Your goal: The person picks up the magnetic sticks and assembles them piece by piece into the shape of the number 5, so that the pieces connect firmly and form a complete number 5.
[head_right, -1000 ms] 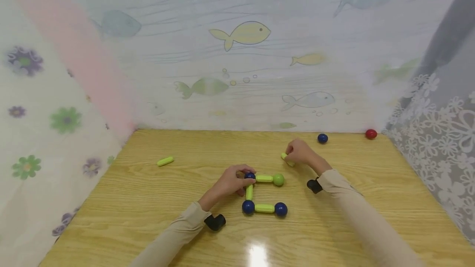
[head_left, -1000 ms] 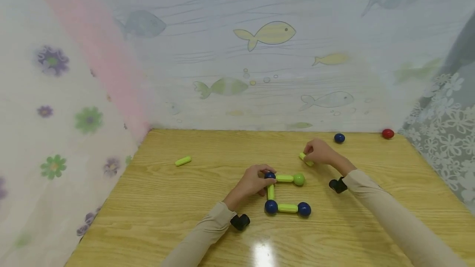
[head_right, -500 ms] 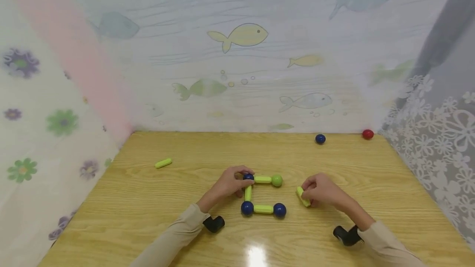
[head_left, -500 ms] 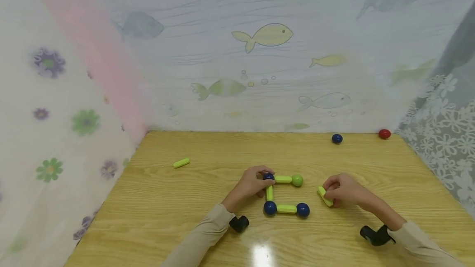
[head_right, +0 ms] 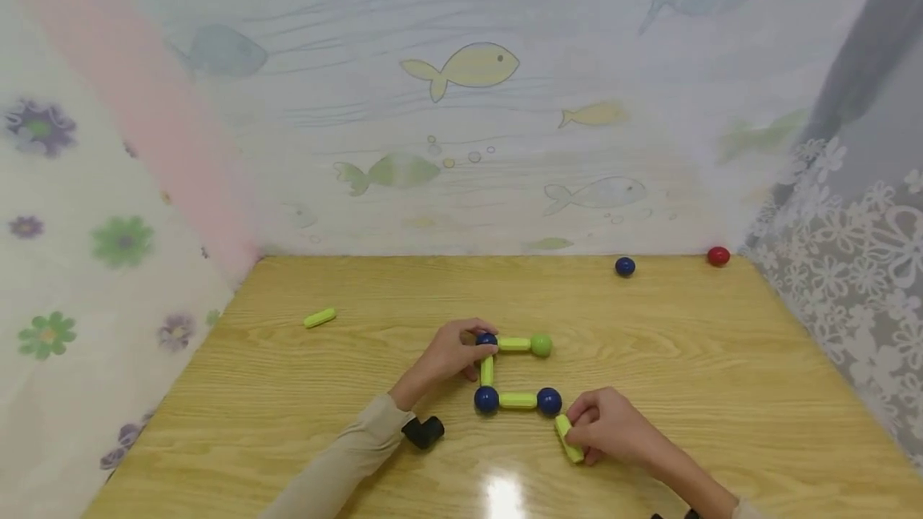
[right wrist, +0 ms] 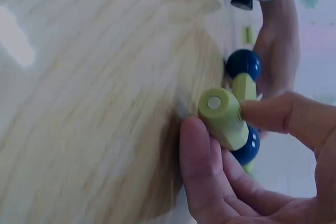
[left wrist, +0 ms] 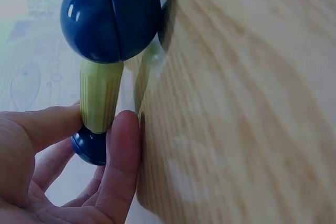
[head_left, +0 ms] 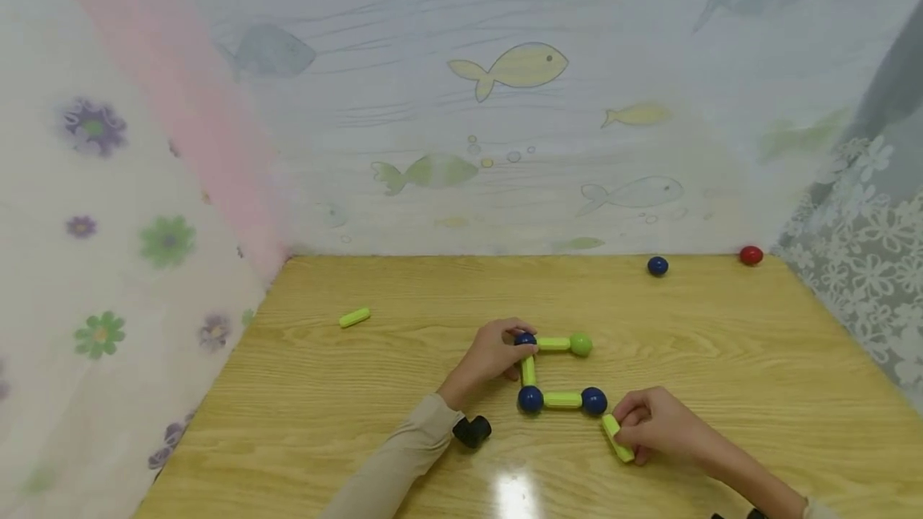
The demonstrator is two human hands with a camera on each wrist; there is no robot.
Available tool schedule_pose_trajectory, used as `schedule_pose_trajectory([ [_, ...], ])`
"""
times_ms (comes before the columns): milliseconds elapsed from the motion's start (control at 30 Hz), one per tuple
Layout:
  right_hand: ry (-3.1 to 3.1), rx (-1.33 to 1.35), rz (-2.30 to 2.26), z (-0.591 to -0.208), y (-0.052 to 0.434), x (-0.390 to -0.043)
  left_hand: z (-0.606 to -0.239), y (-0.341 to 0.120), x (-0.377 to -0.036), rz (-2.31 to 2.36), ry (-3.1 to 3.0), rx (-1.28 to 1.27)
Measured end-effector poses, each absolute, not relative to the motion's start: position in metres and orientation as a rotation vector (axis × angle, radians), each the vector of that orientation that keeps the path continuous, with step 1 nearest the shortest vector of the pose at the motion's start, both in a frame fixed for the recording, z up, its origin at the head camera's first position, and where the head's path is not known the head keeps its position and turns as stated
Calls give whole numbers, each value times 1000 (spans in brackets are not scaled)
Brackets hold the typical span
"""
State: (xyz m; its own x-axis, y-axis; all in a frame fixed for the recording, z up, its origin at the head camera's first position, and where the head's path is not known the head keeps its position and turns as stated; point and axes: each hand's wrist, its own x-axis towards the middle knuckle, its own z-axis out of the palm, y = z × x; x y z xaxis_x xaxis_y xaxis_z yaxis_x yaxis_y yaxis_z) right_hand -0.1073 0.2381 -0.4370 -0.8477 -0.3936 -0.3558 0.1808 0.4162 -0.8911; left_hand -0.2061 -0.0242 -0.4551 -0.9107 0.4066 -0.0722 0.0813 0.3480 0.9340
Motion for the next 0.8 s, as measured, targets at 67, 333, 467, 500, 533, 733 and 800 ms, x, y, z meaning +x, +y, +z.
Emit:
schedule_pose_trajectory([
  [67,2153,-167,-1470,-437,233,-106,-455,-22,-208,1583,2324,430],
  [333,2200,-37,-1529,-440,223,-104,-455,-21,-217,1582,2350,416],
  [467,2232,-6,-1550,-440,219,-104,-454,-21,-218,1586,2336,393],
  [500,2237,-8,-1559,-440,218,-104,-454,-21,-219,1584,2336,396],
  [533,2239,-6,-1568,-440,217,-104,-454,-21,-219,1583,2335,397],
  [733,2246,39,-1608,-440,212,-103,-454,-20,-221,1578,2351,392],
  [800,2262,61,-1602,-440,211,-102,-455,-20,-223,1582,2356,391],
])
